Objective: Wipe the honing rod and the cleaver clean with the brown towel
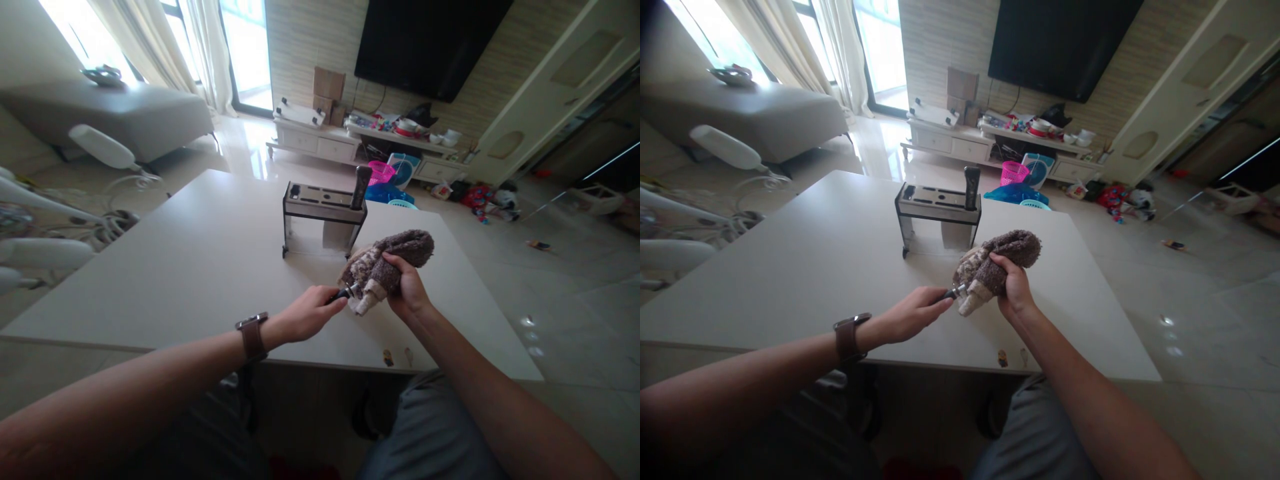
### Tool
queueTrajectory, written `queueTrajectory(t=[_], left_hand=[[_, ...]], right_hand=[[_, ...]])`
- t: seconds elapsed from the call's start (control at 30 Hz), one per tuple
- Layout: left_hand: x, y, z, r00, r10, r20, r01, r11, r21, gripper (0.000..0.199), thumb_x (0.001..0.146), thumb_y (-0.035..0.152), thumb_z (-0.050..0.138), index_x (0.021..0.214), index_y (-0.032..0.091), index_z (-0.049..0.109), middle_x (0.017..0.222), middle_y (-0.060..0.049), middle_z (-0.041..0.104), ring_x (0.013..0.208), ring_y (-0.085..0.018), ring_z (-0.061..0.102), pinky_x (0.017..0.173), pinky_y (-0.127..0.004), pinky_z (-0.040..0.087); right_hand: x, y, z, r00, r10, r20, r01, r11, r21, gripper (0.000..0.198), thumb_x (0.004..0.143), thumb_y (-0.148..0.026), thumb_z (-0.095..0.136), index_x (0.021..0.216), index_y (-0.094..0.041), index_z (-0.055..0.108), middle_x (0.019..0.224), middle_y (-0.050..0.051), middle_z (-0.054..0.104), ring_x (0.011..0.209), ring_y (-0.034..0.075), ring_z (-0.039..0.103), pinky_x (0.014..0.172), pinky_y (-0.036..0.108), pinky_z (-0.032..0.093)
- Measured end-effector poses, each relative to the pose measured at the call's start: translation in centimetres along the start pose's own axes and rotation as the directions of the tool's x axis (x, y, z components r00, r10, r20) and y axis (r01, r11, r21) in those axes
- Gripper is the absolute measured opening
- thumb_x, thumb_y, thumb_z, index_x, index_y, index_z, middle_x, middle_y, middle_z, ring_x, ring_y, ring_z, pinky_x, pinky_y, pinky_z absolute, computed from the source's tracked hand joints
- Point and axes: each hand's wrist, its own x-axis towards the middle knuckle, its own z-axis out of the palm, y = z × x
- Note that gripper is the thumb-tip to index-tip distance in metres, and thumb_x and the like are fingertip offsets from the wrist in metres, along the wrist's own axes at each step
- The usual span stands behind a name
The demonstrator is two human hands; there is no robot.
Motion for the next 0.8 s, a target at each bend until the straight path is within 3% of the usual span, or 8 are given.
queueTrajectory(t=[0.23, 0.53, 0.8], left_hand=[[0.2, -0.1, 0.1, 1.0, -0.005, 0.001, 0.005, 1.0, 0.026, 0.042, 0.101, 0.051, 0.045, 0.083, 0.016, 0.061, 0.072, 0.001, 0.053, 0.066, -0.015, 0.044, 0.059, -0.029, 0.03], [0.2, -0.4, -0.1, 0.999, 0.034, -0.028, -0.034, 0.999, 0.003, 0.039, 0.1, 0.046, 0.047, 0.079, 0.017, 0.06, 0.075, -0.001, 0.059, 0.07, -0.016, 0.049, 0.063, -0.028, 0.036], [0.5, -0.3, -0.1, 0.997, 0.057, -0.046, -0.057, 0.998, 0.009, 0.04, 0.101, 0.05, 0.048, 0.081, 0.017, 0.059, 0.075, -0.001, 0.057, 0.069, -0.015, 0.047, 0.062, -0.028, 0.034]], right_hand=[[-0.4, 0.1, 0.1, 1.0, 0.007, 0.006, -0.007, 1.0, -0.01, 0.022, 0.067, -0.019, 0.081, 0.088, -0.016, 0.078, 0.084, 0.002, 0.082, 0.071, 0.016, 0.074, 0.069, 0.025, 0.063], [-1.8, 3.1, 0.5, 0.996, 0.063, 0.064, -0.063, 0.998, 0.0, 0.026, 0.065, -0.022, 0.087, 0.088, -0.017, 0.076, 0.088, 0.002, 0.083, 0.076, 0.017, 0.076, 0.074, 0.027, 0.063], [-0.8, 1.3, 1.3, 0.999, 0.033, 0.011, -0.033, 0.998, 0.058, 0.017, 0.068, -0.019, 0.08, 0.085, -0.017, 0.078, 0.084, 0.002, 0.082, 0.072, 0.017, 0.074, 0.069, 0.026, 0.063]])
